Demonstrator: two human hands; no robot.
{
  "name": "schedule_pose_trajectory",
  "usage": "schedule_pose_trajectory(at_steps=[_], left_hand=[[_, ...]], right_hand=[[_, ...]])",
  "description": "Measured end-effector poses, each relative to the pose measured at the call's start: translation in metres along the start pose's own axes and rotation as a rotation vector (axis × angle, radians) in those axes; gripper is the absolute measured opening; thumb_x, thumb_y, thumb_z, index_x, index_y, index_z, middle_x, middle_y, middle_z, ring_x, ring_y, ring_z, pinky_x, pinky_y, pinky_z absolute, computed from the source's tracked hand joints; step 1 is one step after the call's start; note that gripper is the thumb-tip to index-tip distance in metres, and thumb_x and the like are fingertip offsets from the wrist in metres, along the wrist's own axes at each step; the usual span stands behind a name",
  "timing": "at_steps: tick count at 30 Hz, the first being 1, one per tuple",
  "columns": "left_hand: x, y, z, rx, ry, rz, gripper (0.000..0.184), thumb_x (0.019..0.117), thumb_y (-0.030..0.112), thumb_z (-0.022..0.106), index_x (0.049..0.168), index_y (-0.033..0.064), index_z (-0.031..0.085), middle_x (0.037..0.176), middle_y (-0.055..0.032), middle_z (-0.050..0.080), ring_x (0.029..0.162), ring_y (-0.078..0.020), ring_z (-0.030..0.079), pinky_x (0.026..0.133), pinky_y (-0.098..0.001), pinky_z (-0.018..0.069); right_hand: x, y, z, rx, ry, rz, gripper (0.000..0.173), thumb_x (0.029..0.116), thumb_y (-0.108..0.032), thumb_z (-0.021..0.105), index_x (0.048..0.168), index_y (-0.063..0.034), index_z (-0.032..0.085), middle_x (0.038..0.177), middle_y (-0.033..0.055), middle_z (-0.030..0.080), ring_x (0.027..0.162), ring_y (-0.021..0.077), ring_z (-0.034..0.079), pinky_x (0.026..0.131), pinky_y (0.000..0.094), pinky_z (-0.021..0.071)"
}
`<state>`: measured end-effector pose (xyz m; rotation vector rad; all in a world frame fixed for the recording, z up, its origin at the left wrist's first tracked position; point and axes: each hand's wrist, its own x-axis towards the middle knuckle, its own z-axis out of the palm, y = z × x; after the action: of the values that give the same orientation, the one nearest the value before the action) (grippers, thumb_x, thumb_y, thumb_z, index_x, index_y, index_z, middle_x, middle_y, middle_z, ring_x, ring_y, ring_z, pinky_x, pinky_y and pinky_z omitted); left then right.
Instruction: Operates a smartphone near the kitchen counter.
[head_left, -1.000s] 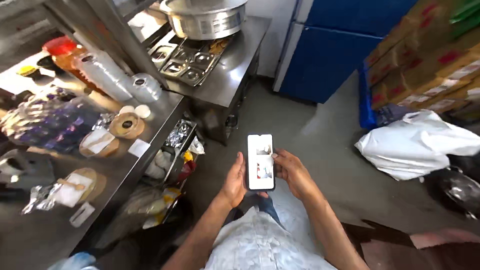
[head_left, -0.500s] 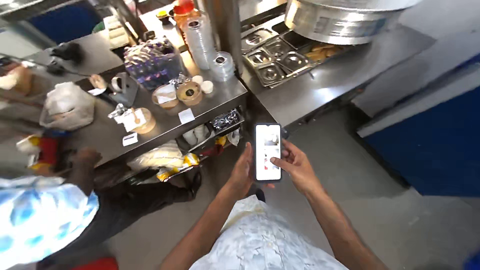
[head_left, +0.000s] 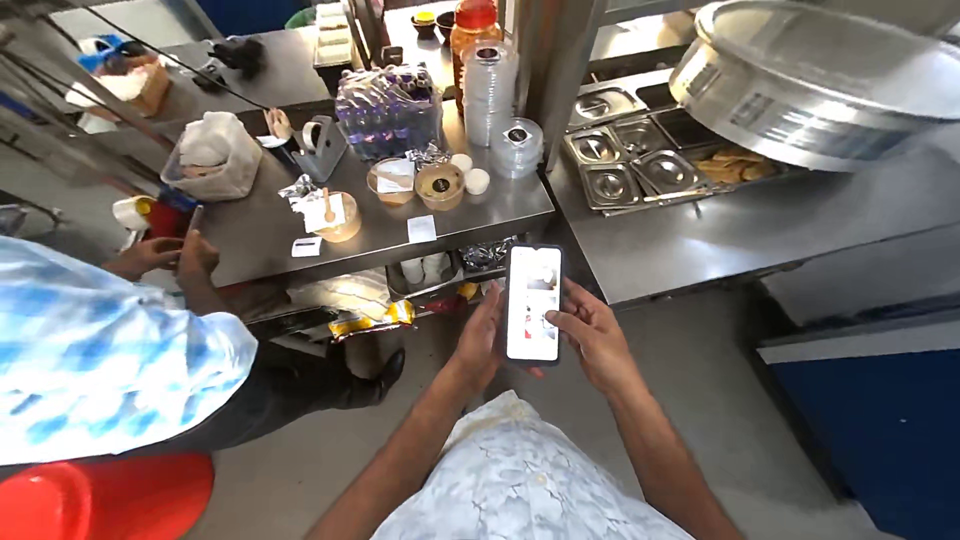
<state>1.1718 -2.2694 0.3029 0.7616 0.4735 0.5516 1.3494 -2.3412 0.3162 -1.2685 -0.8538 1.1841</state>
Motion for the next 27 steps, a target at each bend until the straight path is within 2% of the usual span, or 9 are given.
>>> schedule_pose_trajectory(at_steps=[4, 6, 10, 14, 18, 22, 27], left_hand=[[0.004, 0.016, -0.014, 0.013, 0.025, 0.007, 0.072, 0.104, 0.067, 0.019, 0.147, 0.0173, 0.05, 0.127, -0.0137, 0.067, 0.103, -0.029, 0.072, 0.068, -0.0468, 0.0642], [0.006, 0.023, -0.023, 0.004, 0.019, 0.014, 0.072, 0.104, 0.067, 0.02, 0.148, 0.0175, 0.048, 0.129, -0.0147, 0.065, 0.104, -0.0303, 0.071, 0.069, -0.0479, 0.064], [0.009, 0.035, -0.038, -0.002, 0.02, 0.022, 0.073, 0.1044, 0.067, 0.017, 0.146, 0.016, 0.05, 0.128, -0.0157, 0.066, 0.103, -0.0307, 0.071, 0.067, -0.0475, 0.0638], [0.009, 0.044, -0.055, -0.02, 0.023, 0.015, 0.073, 0.1041, 0.067, 0.017, 0.149, 0.018, 0.048, 0.131, -0.0139, 0.064, 0.107, -0.0297, 0.07, 0.071, -0.0483, 0.0637], [0.008, 0.054, -0.067, -0.022, 0.047, 0.033, 0.073, 0.1038, 0.068, 0.017, 0.147, 0.0176, 0.049, 0.127, -0.0144, 0.066, 0.101, -0.03, 0.072, 0.067, -0.0475, 0.064], [0.007, 0.066, -0.082, -0.049, 0.047, 0.05, 0.073, 0.1041, 0.067, 0.016, 0.15, 0.0188, 0.046, 0.129, -0.0144, 0.065, 0.102, -0.0299, 0.072, 0.067, -0.047, 0.0641], [0.007, 0.079, -0.102, -0.076, 0.045, 0.057, 0.072, 0.1042, 0.067, 0.017, 0.15, 0.0186, 0.045, 0.13, -0.0154, 0.065, 0.103, -0.0308, 0.071, 0.067, -0.0478, 0.0638]], right_hand=[[0.021, 0.001, 0.015, -0.033, -0.013, -0.022, 0.064, 0.093, 0.0, 0.068, 0.152, -0.0134, 0.047, 0.117, 0.0104, 0.071, 0.096, 0.0207, 0.072, 0.084, 0.0365, 0.0614], [0.031, 0.0, 0.021, -0.031, -0.006, -0.005, 0.059, 0.0953, -0.003, 0.066, 0.151, -0.0125, 0.048, 0.116, 0.0102, 0.072, 0.096, 0.0205, 0.072, 0.084, 0.0363, 0.0611], [0.046, -0.001, 0.035, -0.003, 0.023, 0.043, 0.048, 0.1006, -0.013, 0.059, 0.148, -0.0139, 0.052, 0.113, 0.0086, 0.072, 0.091, 0.0151, 0.07, 0.075, 0.0296, 0.0595], [0.06, -0.001, 0.049, 0.012, 0.01, 0.073, 0.047, 0.1013, -0.013, 0.056, 0.148, -0.0148, 0.053, 0.114, 0.0089, 0.072, 0.09, 0.0147, 0.07, 0.074, 0.0292, 0.0595], [0.071, 0.0, 0.062, -0.035, -0.015, 0.081, 0.05, 0.1009, -0.013, 0.055, 0.151, -0.0152, 0.049, 0.115, 0.0089, 0.071, 0.091, 0.0151, 0.07, 0.072, 0.0297, 0.0593], [0.085, 0.001, 0.076, -0.07, -0.006, 0.085, 0.048, 0.1017, -0.016, 0.055, 0.15, -0.0145, 0.05, 0.112, 0.0077, 0.071, 0.085, 0.0128, 0.068, 0.068, 0.0268, 0.0573], [0.102, 0.001, 0.096, -0.063, -0.032, 0.089, 0.047, 0.1029, -0.019, 0.054, 0.149, -0.015, 0.051, 0.117, 0.0083, 0.071, 0.089, 0.0142, 0.069, 0.07, 0.028, 0.0579]])
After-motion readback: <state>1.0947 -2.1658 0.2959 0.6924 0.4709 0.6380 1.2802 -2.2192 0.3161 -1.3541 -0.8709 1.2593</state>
